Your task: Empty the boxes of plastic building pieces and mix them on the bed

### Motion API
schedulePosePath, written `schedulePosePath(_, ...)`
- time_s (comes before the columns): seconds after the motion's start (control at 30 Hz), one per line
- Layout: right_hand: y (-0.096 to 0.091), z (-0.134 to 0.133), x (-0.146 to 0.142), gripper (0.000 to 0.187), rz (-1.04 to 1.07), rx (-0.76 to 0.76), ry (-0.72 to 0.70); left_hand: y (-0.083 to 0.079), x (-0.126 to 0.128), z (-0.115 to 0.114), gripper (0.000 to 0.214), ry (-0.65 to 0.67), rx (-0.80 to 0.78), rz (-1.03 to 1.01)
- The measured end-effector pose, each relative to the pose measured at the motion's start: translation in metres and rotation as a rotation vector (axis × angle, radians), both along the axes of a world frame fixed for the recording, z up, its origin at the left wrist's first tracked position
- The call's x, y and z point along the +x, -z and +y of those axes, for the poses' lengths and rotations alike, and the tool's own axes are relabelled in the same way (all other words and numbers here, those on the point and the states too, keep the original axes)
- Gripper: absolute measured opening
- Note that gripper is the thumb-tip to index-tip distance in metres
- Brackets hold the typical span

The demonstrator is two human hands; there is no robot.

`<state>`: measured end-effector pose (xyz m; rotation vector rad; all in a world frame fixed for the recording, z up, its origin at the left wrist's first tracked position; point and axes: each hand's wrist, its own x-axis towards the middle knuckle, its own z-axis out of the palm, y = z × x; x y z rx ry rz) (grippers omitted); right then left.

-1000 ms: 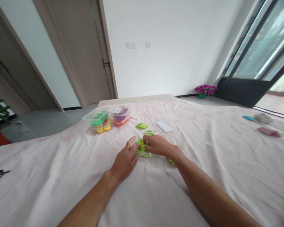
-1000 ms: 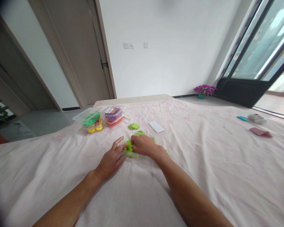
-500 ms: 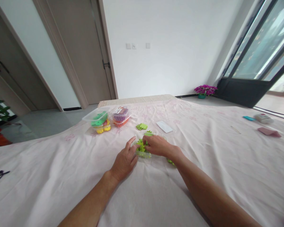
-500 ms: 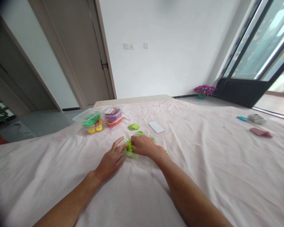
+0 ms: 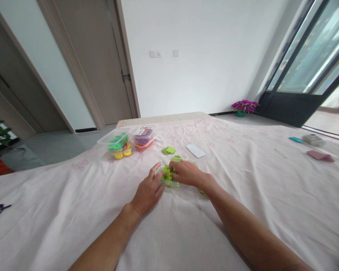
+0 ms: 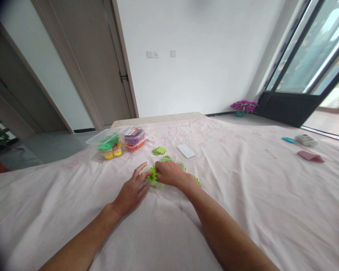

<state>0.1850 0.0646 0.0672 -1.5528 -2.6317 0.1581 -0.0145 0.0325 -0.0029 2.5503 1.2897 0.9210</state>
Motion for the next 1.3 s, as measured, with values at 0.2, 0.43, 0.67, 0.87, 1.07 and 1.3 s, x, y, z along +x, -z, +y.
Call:
schedulePosePath(0.2,0.0,-0.0004,-0.0006,0.022,-0.002,-0.016,0.014,-0.0008,0.0005,-0.0005,0.037,-0.001,-0.005,-0.003)
schedulePosePath(0.43,0.001,-0.0007,-0.0018,0.024,0.005,-0.008,0.022,0.0008,-0.0002,0.0,0.039,-0.003,0.004,-0.012)
schedulePosePath(0.67,0.0031,0.0006,-0.002,0.025,-0.004,-0.01,0.025,-0.0013,0.0002,-0.0005,0.037,-0.009,0.006,-0.013)
schedulePosePath(0.87,0.0031,0.0016,-0.0033,0.025,-0.006,-0.014,0.013,-0.0013,-0.0001,0.0,0.037,-0.004,0.0,-0.007)
schedulePosePath(1.07,0.0049,0.0023,-0.0023,0.025,-0.001,0.004,0.016,-0.0006,-0.0005,0.0002,0.037,-0.006,-0.012,-0.013)
schedulePosePath(1.3,0.006,0.003,-0.0017,0.024,0.011,0.016,0.006,-0.0024,-0.0006,-0.0006,0.038,-0.008,-0.037,0.0)
